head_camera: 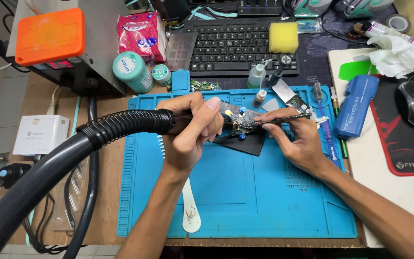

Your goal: Adjusting and soldering small components on a motherboard using a heat gun and tweezers

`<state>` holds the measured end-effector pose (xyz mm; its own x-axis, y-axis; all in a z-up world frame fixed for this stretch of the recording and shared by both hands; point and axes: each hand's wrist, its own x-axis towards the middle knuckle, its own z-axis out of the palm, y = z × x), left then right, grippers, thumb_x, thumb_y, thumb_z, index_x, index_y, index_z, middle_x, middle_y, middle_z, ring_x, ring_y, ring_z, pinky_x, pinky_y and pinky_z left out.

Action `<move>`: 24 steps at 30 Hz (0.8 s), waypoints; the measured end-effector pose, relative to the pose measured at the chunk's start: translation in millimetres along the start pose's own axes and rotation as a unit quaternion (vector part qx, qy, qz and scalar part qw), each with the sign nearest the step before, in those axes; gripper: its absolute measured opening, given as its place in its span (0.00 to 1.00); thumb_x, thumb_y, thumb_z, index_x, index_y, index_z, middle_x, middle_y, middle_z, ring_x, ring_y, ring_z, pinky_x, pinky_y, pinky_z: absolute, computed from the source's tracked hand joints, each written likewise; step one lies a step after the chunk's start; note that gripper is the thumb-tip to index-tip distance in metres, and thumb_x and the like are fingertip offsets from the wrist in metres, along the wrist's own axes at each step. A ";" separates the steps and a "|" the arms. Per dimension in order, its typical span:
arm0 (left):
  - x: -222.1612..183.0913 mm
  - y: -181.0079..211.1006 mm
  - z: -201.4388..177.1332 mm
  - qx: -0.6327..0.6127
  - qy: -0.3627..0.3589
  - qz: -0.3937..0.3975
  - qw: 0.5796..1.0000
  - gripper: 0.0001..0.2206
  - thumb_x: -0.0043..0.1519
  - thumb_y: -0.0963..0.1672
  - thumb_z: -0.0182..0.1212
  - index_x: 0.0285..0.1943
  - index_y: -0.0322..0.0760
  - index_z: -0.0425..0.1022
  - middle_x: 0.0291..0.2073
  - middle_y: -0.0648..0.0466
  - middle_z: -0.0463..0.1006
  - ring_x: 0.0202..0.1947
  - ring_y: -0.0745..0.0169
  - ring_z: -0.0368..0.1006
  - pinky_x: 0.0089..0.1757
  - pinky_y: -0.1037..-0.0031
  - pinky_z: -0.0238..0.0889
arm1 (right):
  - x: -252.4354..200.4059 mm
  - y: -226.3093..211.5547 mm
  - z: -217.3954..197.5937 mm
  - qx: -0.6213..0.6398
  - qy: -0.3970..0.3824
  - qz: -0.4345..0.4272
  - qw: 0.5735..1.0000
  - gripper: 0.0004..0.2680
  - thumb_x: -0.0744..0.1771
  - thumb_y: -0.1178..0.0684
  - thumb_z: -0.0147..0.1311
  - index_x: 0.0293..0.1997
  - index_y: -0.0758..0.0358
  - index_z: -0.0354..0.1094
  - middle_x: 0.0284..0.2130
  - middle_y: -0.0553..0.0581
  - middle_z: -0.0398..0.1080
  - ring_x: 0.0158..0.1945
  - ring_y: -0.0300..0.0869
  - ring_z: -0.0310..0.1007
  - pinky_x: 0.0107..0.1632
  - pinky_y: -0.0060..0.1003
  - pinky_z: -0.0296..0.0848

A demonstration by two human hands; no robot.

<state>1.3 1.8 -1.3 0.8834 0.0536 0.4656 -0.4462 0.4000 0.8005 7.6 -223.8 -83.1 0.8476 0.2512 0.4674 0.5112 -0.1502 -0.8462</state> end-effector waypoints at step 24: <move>-4.3 41.2 -46.1 0.012 0.027 0.057 0.998 0.22 0.65 0.38 0.57 0.15 0.39 0.59 0.05 0.55 0.54 0.09 0.66 0.54 0.24 0.72 0.66 | 13.2 -25.3 2.5 -0.060 0.001 -0.005 0.998 0.03 0.69 0.66 0.56 0.46 0.72 0.71 0.40 0.66 0.78 0.38 0.44 0.80 0.36 0.32 0.77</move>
<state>-14.3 60.2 12.3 0.8332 0.1471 0.5330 -0.5465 0.3660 0.7533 5.5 -214.2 -56.2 0.8425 0.2505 0.4769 0.5332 -0.2607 -0.8048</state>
